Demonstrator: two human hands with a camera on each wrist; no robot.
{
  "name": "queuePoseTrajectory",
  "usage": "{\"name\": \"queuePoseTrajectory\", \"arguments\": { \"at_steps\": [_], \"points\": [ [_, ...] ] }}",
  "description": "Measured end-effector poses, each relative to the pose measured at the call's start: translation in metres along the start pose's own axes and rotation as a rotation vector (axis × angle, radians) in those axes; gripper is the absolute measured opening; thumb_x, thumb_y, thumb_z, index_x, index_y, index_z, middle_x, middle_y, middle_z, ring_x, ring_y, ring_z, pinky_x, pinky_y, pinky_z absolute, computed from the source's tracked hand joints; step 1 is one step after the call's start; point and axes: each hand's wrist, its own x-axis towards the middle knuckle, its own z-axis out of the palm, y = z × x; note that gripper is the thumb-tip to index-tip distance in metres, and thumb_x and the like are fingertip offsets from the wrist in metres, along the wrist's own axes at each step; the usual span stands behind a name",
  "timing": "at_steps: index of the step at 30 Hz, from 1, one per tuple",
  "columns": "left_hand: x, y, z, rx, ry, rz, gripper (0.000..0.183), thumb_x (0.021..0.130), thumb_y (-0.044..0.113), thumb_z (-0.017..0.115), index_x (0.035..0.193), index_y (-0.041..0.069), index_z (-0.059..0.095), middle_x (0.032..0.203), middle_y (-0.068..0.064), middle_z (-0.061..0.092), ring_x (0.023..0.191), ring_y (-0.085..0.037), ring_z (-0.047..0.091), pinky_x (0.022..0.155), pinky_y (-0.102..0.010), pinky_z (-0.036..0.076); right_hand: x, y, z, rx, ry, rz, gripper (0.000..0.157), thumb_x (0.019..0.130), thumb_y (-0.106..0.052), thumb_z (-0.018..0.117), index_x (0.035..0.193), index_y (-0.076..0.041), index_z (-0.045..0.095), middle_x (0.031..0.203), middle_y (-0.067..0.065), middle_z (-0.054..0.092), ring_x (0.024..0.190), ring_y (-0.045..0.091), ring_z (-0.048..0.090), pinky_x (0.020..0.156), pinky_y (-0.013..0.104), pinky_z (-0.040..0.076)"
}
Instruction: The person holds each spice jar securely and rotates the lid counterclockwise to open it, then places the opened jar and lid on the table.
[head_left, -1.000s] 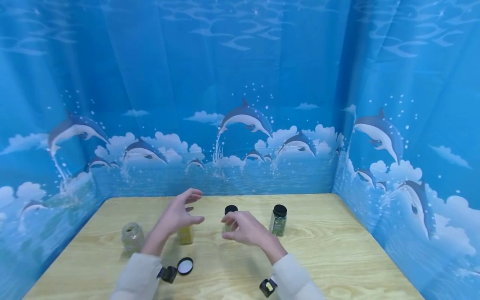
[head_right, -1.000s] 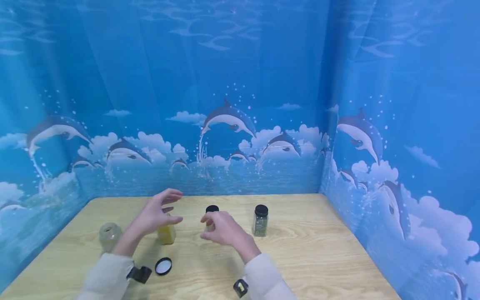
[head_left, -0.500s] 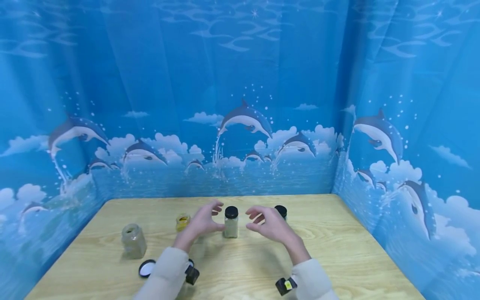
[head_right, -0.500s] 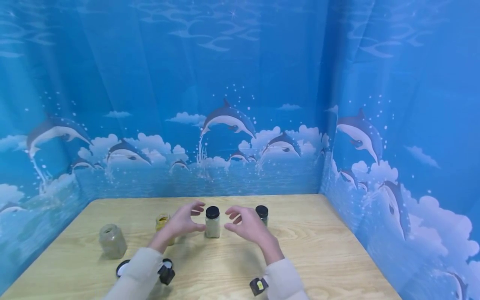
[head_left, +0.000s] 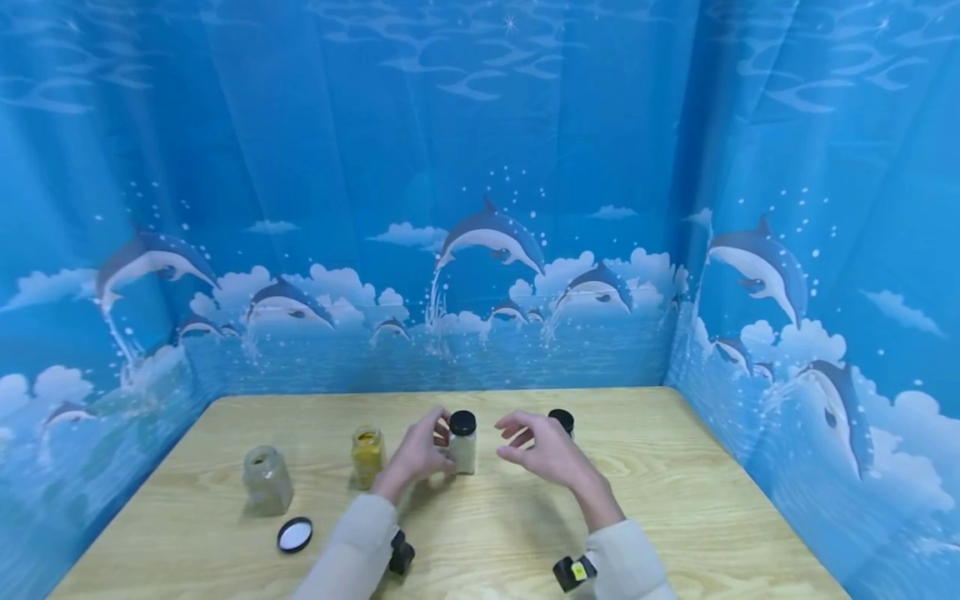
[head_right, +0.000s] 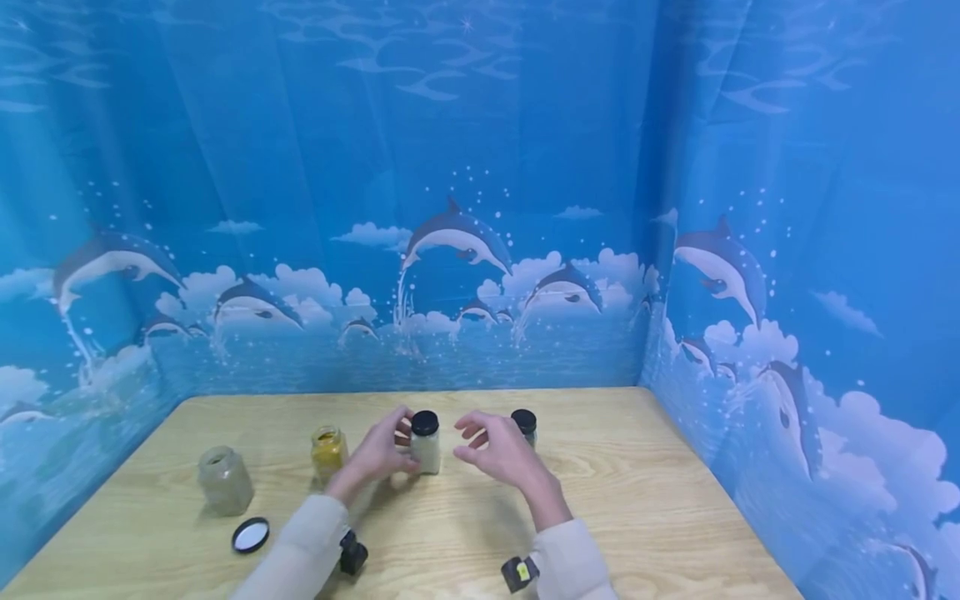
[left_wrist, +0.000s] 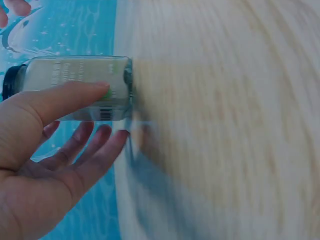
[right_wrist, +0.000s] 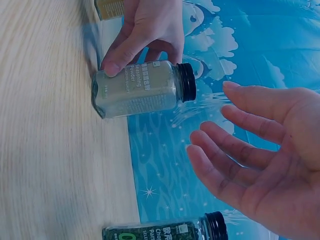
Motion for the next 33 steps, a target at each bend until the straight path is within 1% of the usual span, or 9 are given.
{"name": "queuePoseTrajectory", "arguments": {
  "at_steps": [6,12,17,21,27,33],
  "points": [
    [0.002,-0.005,0.004,-0.025,-0.016,-0.007,0.068,0.061,-0.017,0.083,0.119,0.007,0.056,0.118,-0.02,0.067,0.109,-0.037,0.07,0.098,-0.052,0.061,-0.001,0.003,-0.001,0.004,-0.006,-0.005,0.031,0.093,-0.014,0.075,0.124,-0.01,0.069,0.113,0.01,0.073,0.098,0.022,0.072,0.075,0.027,0.063],
    [0.001,-0.01,0.006,-0.064,-0.007,-0.007,0.069,0.057,-0.019,0.084,0.115,0.007,0.056,0.115,-0.02,0.067,0.106,-0.036,0.071,0.094,-0.051,0.063,-0.001,0.006,-0.001,0.005,-0.008,0.0,0.032,0.093,-0.015,0.075,0.123,-0.01,0.069,0.113,0.01,0.073,0.097,0.022,0.072,0.076,0.028,0.063],
    [-0.003,-0.011,0.007,-0.08,0.0,0.01,0.07,0.056,-0.018,0.084,0.115,0.005,0.057,0.114,-0.022,0.068,0.104,-0.036,0.072,0.093,-0.051,0.063,-0.001,0.007,0.0,0.006,0.004,0.009,0.031,0.093,-0.014,0.075,0.123,-0.01,0.069,0.113,0.009,0.073,0.097,0.021,0.072,0.076,0.027,0.063],
    [-0.007,-0.011,0.009,-0.109,0.013,0.001,0.068,0.057,-0.018,0.085,0.116,0.004,0.059,0.113,-0.022,0.069,0.103,-0.035,0.073,0.092,-0.049,0.064,0.0,0.008,0.0,0.009,0.004,0.01,0.031,0.093,-0.014,0.075,0.124,-0.011,0.069,0.114,0.008,0.073,0.097,0.02,0.071,0.075,0.025,0.062],
    [-0.012,-0.008,0.013,-0.151,0.038,-0.038,0.066,0.059,-0.018,0.085,0.117,0.004,0.061,0.112,-0.022,0.07,0.103,-0.035,0.074,0.09,-0.046,0.065,0.0,0.01,0.0,0.012,0.0,0.007,0.031,0.094,-0.014,0.074,0.124,-0.011,0.069,0.114,0.008,0.073,0.097,0.02,0.071,0.075,0.025,0.061],
    [-0.013,-0.009,0.016,-0.193,0.066,-0.038,0.061,0.058,-0.02,0.084,0.11,0.0,0.059,0.118,-0.027,0.069,0.104,-0.037,0.074,0.089,-0.044,0.066,0.0,0.01,0.001,0.013,-0.006,0.009,0.03,0.094,-0.014,0.074,0.123,-0.012,0.069,0.114,0.008,0.072,0.097,0.019,0.071,0.074,0.026,0.061]
  ]
}}
